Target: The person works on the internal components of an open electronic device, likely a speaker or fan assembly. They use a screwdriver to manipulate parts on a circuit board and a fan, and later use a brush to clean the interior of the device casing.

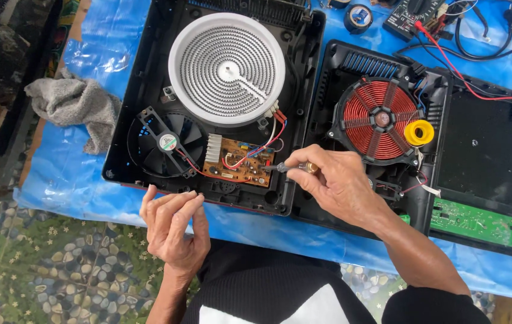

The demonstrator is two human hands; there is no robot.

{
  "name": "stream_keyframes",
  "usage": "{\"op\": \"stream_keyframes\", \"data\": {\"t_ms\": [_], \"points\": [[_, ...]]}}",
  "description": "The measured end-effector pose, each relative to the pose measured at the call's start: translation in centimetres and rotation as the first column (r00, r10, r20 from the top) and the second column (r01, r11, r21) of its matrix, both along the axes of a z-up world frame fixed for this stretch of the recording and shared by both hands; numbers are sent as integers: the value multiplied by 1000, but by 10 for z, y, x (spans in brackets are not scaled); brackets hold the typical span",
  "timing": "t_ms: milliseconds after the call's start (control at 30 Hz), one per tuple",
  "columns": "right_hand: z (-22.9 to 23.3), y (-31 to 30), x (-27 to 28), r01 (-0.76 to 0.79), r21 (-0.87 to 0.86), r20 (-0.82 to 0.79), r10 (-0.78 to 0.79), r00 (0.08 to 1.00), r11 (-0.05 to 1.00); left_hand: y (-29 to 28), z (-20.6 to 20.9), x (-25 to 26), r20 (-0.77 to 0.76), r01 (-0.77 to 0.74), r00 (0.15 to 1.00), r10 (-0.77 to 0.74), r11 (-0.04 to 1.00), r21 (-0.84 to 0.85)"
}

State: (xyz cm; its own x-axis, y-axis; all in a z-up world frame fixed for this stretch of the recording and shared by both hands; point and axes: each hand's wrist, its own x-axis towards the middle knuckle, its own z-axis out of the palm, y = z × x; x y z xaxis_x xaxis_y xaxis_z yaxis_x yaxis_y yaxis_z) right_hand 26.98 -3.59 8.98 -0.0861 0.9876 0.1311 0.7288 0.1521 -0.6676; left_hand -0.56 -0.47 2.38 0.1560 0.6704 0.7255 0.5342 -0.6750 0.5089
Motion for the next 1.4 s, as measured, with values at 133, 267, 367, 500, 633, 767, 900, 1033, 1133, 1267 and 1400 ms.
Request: {"op": "stream_keyframes", "data": {"t_ms": [133, 267, 367, 500, 633, 767, 900, 1033, 1133, 1267, 1400], "points": [[-3, 0, 5, -17, 120, 75, 8, 997, 993, -1, 1, 3, -8, 10, 1000, -11, 1000, 0], [-5, 1, 3, -29, 92, 77, 22, 997, 995, 6, 1, 1, -37, 32, 999, -32, 999, -12], [-12, 2, -1, -48, 114, 45, 43, 998, 992, 16, 3, -3, -90, 75, 993, -78, 997, -30], [-16, 4, -3, -85, 191, 15, 84, 996, 978, 33, 15, -3, -297, -5, 955, -16, 998, -70], [-15, 4, -6, -55, 195, -21, 60, 998, 979, 47, 22, 3, -555, -39, 832, -17, 995, -89], [-19, -1, -4, -4, 216, -17, 8, 1000, 976, 52, 17, 5, -597, -32, 802, -27, 996, -89], [-16, -8, 5, 23, 174, 1, -23, 1000, 984, 48, 16, 6, -538, -12, 843, -30, 997, -75], [-19, -13, 7, -12, 174, 27, 7, 1000, 985, 37, 12, 5, -487, 16, 872, -50, 997, -73], [-19, -15, 7, -21, 167, 39, 14, 999, 986, 28, 10, 7, -483, 29, 872, -78, 994, -108], [-23, -14, 1, -26, 168, 41, 19, 999, 986, 24, 5, 9, -479, 42, 873, -92, 992, -115], [-30, -14, -4, 18, 119, -132, -2, 991, 993, 21, -1, 10, -418, 78, 904, -91, 996, -50]]}}
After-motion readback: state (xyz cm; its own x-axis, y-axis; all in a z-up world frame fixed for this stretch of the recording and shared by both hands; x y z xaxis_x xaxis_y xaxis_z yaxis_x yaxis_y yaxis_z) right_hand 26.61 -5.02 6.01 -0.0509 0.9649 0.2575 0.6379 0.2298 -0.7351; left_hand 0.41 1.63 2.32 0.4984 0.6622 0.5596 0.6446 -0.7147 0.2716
